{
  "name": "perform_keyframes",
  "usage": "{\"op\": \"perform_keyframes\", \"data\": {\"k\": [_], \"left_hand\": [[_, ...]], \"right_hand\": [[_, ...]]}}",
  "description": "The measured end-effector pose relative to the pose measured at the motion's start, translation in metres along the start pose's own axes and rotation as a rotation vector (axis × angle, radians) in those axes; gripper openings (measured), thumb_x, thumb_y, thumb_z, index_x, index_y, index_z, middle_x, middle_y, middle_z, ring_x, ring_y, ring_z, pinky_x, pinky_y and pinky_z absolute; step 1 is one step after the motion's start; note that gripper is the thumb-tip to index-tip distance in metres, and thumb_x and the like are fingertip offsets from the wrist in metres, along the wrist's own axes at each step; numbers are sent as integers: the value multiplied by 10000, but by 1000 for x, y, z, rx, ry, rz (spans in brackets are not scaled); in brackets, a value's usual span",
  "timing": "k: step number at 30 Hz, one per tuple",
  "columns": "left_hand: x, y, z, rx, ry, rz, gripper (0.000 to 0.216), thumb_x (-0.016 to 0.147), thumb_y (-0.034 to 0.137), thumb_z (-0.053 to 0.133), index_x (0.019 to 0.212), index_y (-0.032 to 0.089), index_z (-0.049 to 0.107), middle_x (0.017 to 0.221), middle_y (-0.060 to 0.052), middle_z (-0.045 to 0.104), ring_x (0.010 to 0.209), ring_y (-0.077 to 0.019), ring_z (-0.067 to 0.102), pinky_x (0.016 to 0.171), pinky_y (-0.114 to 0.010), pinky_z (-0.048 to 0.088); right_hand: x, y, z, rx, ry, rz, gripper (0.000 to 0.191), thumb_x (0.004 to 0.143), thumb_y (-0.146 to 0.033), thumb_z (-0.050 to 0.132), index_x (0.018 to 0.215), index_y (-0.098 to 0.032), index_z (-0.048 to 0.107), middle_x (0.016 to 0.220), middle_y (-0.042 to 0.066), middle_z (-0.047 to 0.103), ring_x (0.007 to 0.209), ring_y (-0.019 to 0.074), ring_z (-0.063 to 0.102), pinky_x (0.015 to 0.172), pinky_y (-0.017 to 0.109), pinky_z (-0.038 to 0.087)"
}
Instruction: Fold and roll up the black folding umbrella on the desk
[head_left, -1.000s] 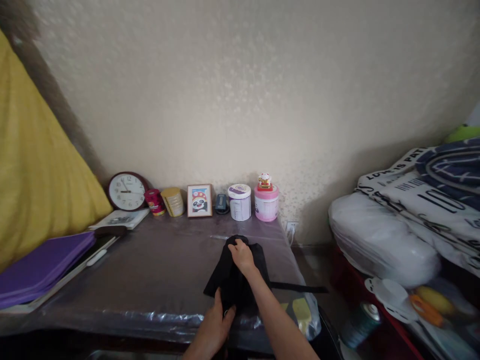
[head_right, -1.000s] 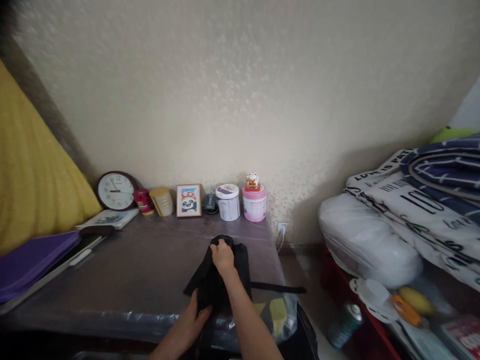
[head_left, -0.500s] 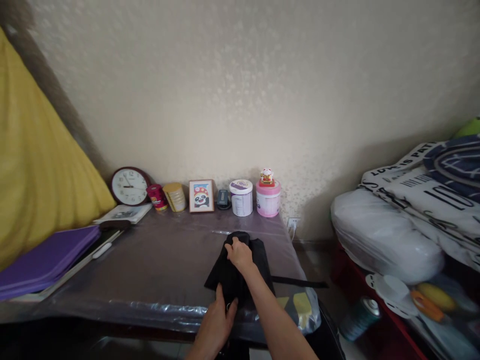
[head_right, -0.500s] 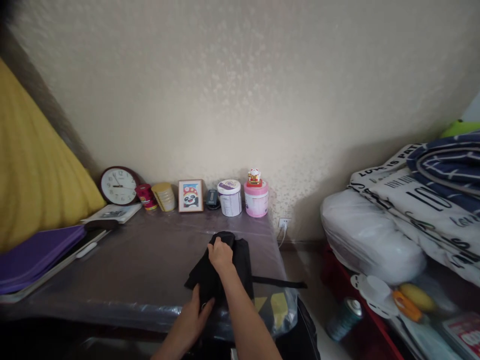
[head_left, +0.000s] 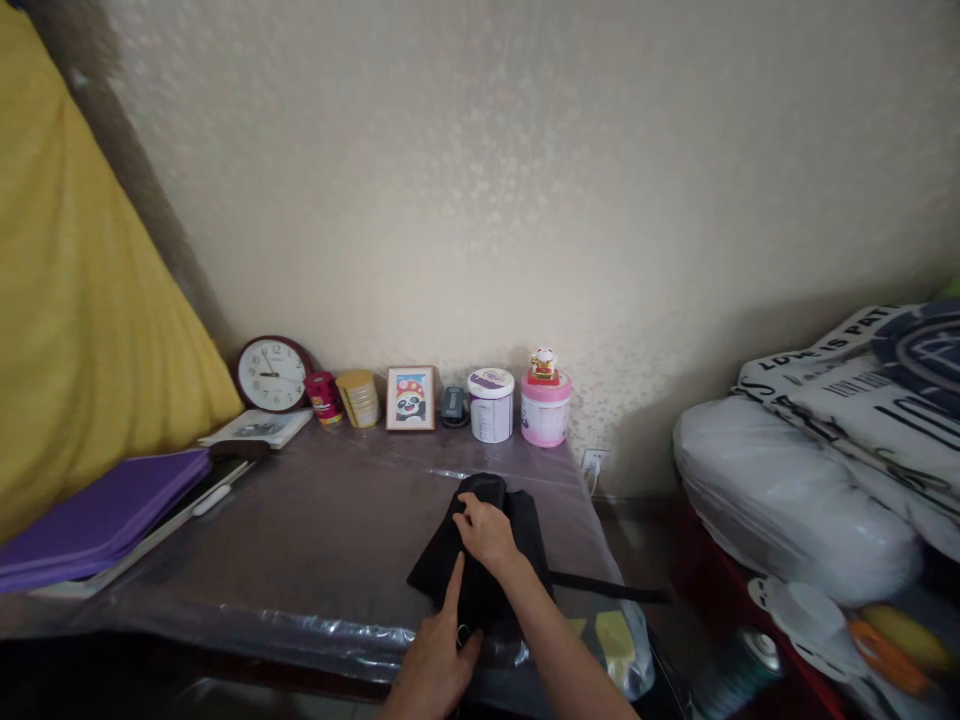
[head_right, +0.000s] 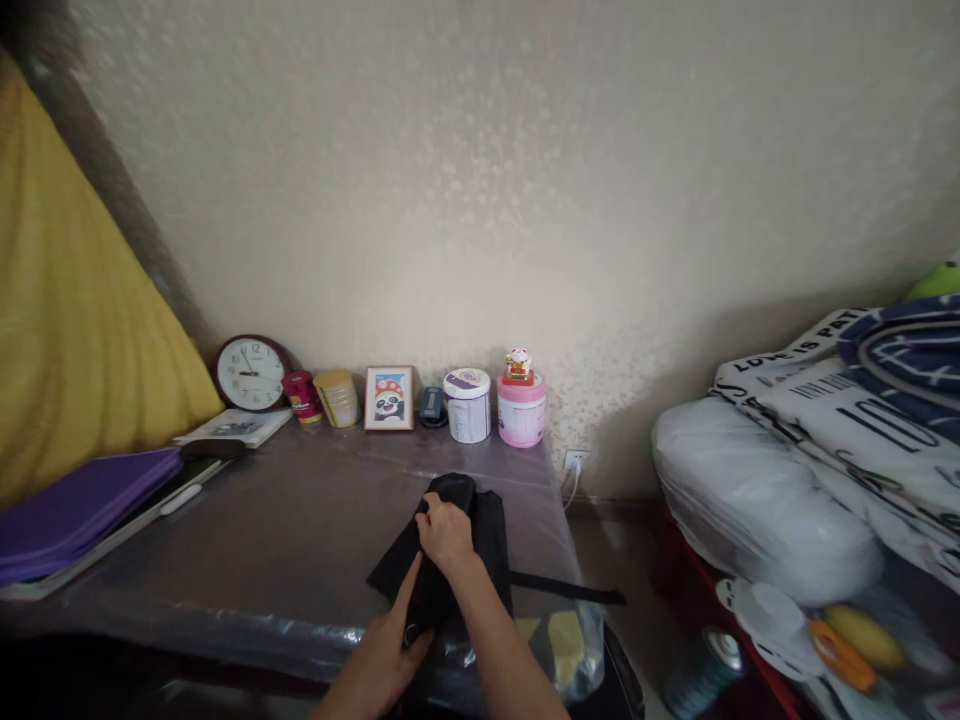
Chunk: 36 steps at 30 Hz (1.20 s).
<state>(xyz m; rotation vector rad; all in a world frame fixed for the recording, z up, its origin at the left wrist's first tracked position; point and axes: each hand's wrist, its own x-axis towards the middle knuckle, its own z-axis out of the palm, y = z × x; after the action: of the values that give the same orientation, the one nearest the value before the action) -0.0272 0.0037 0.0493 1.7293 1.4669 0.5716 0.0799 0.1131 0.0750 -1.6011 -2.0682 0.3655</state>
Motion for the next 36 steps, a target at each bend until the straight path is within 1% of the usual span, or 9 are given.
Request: {"op": "perform_keyframes", "data": {"k": [4,8,15,20,24,28,30,33,36], "left_hand": [[4,-6,7,98,20,-70,707,806,242,394,1388,156,3,1044,-101,630,932,-200,599,758,-246,392],[5,-9,13,163,30,-103,726,804,265,387,1380,74,-12,1062,-141,614,936,-215,589,769,-249,385],[5,-2,13,182,15,-155,744,811,228,373,1372,87,-95,1016,-142,633,914,-220,603,750,-265,401],[7,-7,14,173,8,-161,752,812,227,381,1372,112,-109,966,-127,654,875,-221,619,716,-266,412],[7,-12,14,80,55,-121,745,814,253,402,1380,151,-71,974,-104,652,900,-202,612,738,-256,415],[1,-6,6,-134,79,-103,716,828,337,399,1381,214,-38,923,-70,648,648,-161,628,595,-245,455],[-2,-1,1,-241,26,-170,755,824,362,414,1376,202,-77,622,5,615,453,-139,560,458,-228,438],[-5,2,-3,-397,-32,-242,766,827,419,398,1364,237,-117,432,93,468,334,-119,470,352,-215,408],[-4,-2,-4,-466,-38,-250,767,819,449,405,1359,273,-110,423,104,464,304,-101,447,325,-199,395]], "right_hand": [[-36,2,-11,120,28,-337,227,866,-228,393,960,-245,599,919,-3,659,890,124,564,846,247,377],[-60,9,-13,170,12,-489,241,876,-226,386,987,-246,599,999,-2,644,1011,120,507,934,281,335],[-7,40,1,96,20,-464,268,882,-235,379,1040,-239,595,1076,-5,627,1137,112,433,1037,344,197],[39,60,7,57,57,-340,279,879,-221,373,1033,-219,605,1117,10,608,1152,131,425,1018,328,227],[49,77,-1,100,130,-24,280,857,-214,406,1071,-185,584,1116,52,605,1071,143,505,958,275,314],[28,107,-19,122,221,225,307,839,-178,391,1092,-129,558,1124,113,588,1047,185,529,922,293,353],[10,121,-28,150,227,322,290,826,-178,398,1048,-133,580,1067,111,616,1009,192,557,880,286,389],[-14,131,-34,237,161,419,240,806,-187,421,938,-161,619,884,67,674,852,170,626,725,238,469],[-27,127,-34,347,86,476,243,817,-220,396,908,-165,614,798,42,682,700,141,647,549,198,485]]}}
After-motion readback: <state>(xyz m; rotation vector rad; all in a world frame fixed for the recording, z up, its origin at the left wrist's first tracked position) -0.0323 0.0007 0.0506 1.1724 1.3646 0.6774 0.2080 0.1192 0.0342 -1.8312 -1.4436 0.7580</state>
